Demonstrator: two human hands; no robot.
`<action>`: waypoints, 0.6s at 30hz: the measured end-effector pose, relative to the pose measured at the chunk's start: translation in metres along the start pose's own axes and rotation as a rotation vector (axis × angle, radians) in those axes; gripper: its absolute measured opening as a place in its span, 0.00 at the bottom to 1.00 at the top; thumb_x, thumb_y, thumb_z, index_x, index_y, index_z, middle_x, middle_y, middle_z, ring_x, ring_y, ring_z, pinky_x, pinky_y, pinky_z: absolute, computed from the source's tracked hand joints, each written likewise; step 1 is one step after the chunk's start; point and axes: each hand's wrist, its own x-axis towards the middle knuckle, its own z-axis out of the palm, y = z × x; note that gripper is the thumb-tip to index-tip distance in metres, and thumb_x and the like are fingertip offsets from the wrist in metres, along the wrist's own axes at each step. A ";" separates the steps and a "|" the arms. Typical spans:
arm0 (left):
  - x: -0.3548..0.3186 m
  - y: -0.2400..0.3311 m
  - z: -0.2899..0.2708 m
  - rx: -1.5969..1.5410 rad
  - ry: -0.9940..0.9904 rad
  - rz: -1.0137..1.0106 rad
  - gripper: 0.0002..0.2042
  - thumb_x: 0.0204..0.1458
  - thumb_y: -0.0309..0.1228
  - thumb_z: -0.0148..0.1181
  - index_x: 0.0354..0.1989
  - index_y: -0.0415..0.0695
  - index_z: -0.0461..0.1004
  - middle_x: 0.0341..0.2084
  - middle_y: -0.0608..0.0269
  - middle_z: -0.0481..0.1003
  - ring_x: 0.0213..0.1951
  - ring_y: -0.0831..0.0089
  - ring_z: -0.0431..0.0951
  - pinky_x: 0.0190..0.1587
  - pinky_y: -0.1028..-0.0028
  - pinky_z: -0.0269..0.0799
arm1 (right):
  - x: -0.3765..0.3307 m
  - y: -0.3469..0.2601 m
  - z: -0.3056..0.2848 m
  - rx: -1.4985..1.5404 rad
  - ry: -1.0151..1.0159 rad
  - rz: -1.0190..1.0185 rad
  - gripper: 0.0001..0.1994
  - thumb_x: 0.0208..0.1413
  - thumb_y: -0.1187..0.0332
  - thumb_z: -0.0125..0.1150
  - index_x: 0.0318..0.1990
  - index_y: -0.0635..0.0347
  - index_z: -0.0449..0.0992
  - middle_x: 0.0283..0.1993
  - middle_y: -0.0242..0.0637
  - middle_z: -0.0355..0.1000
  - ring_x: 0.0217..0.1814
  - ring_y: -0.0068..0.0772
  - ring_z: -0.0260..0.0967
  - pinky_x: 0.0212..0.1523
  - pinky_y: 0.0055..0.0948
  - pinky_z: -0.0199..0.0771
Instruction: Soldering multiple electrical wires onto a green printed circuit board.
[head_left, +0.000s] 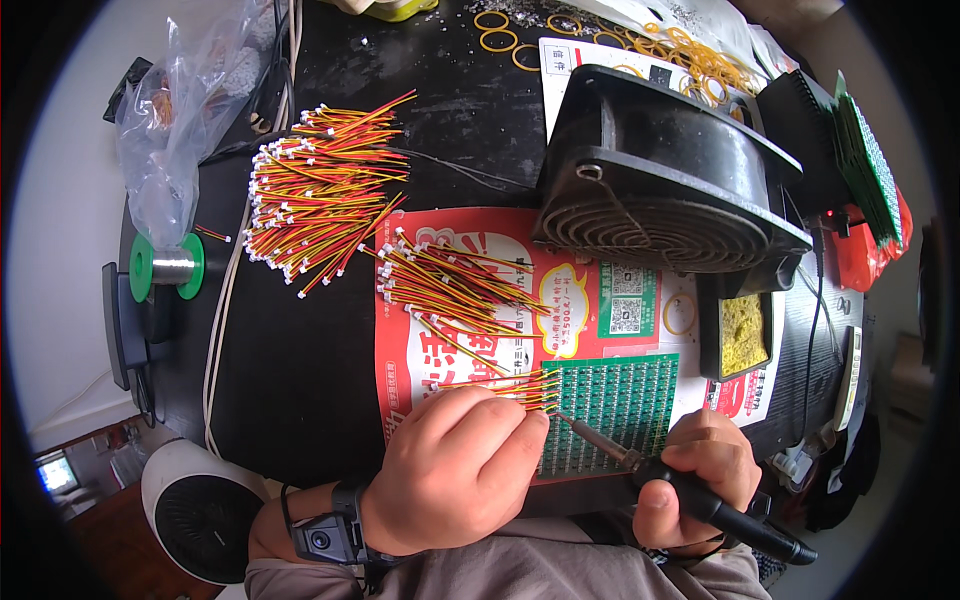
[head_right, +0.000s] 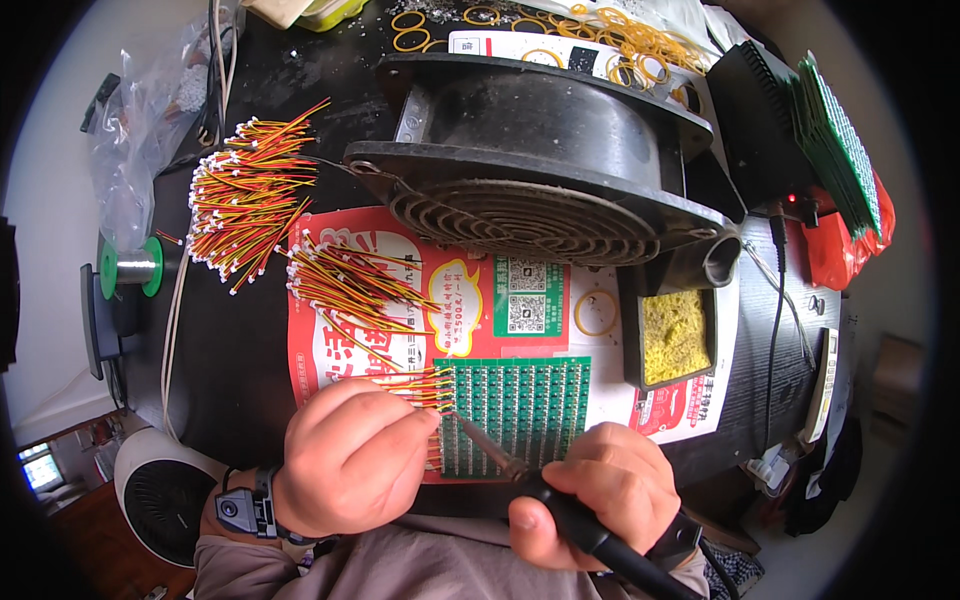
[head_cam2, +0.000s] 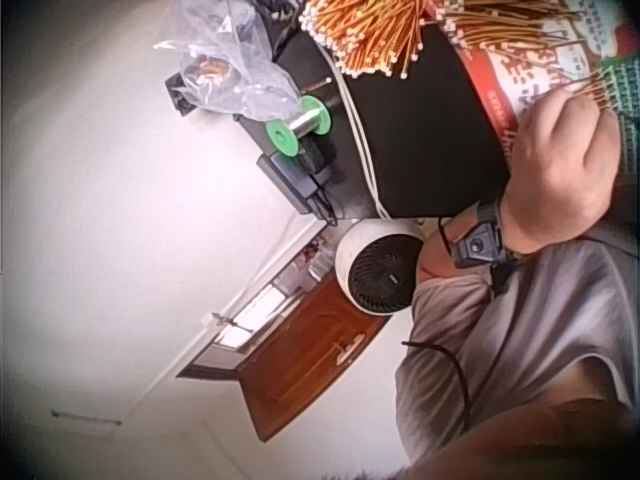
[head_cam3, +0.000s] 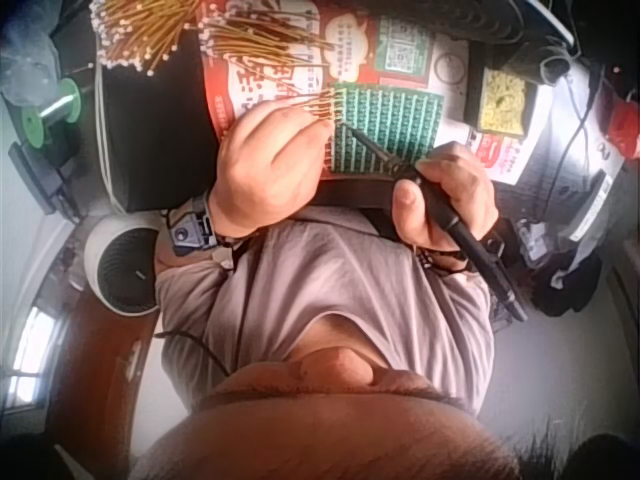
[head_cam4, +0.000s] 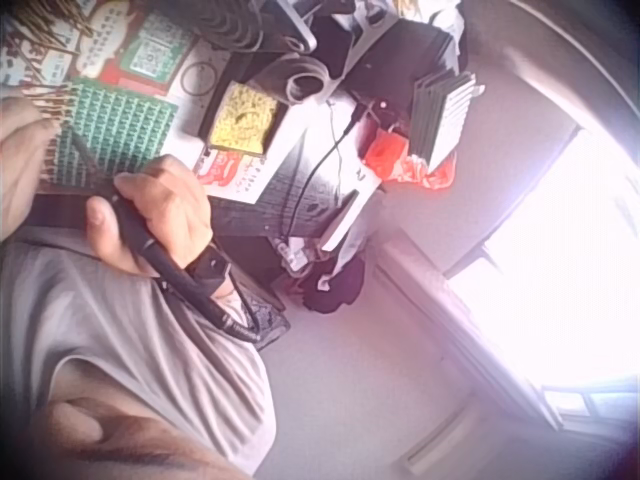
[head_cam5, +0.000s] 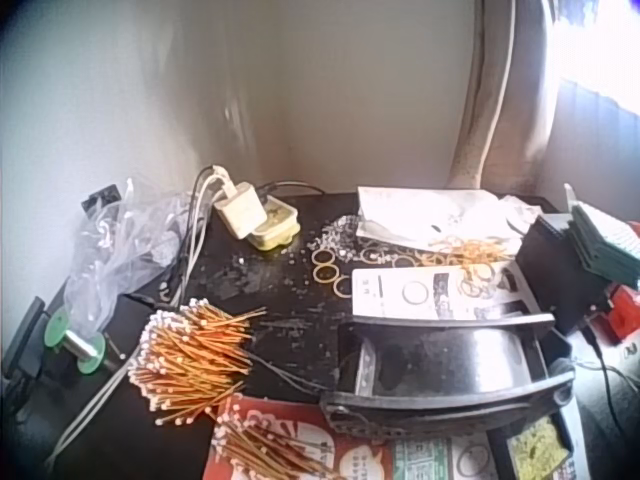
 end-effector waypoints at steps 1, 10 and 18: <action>0.000 0.000 0.000 -0.003 0.002 0.000 0.11 0.33 0.16 0.63 0.31 0.34 0.78 0.25 0.57 0.73 0.25 0.62 0.75 0.28 0.69 0.74 | 0.000 0.000 0.000 0.000 0.000 -0.003 0.16 0.44 0.68 0.71 0.33 0.66 0.69 0.15 0.36 0.65 0.13 0.31 0.63 0.14 0.27 0.61; 0.000 0.000 0.000 -0.006 -0.011 -0.005 0.11 0.34 0.16 0.63 0.30 0.33 0.78 0.25 0.57 0.73 0.25 0.62 0.74 0.27 0.69 0.73 | 0.000 0.001 0.001 0.014 0.011 -0.003 0.16 0.44 0.68 0.71 0.33 0.67 0.69 0.15 0.36 0.65 0.13 0.30 0.63 0.14 0.27 0.61; 0.001 0.000 0.000 -0.011 -0.003 -0.004 0.11 0.34 0.15 0.63 0.30 0.33 0.78 0.24 0.57 0.73 0.24 0.62 0.74 0.27 0.69 0.72 | -0.002 0.000 0.001 0.010 0.042 0.004 0.16 0.45 0.67 0.71 0.33 0.66 0.69 0.16 0.36 0.66 0.13 0.30 0.63 0.14 0.27 0.61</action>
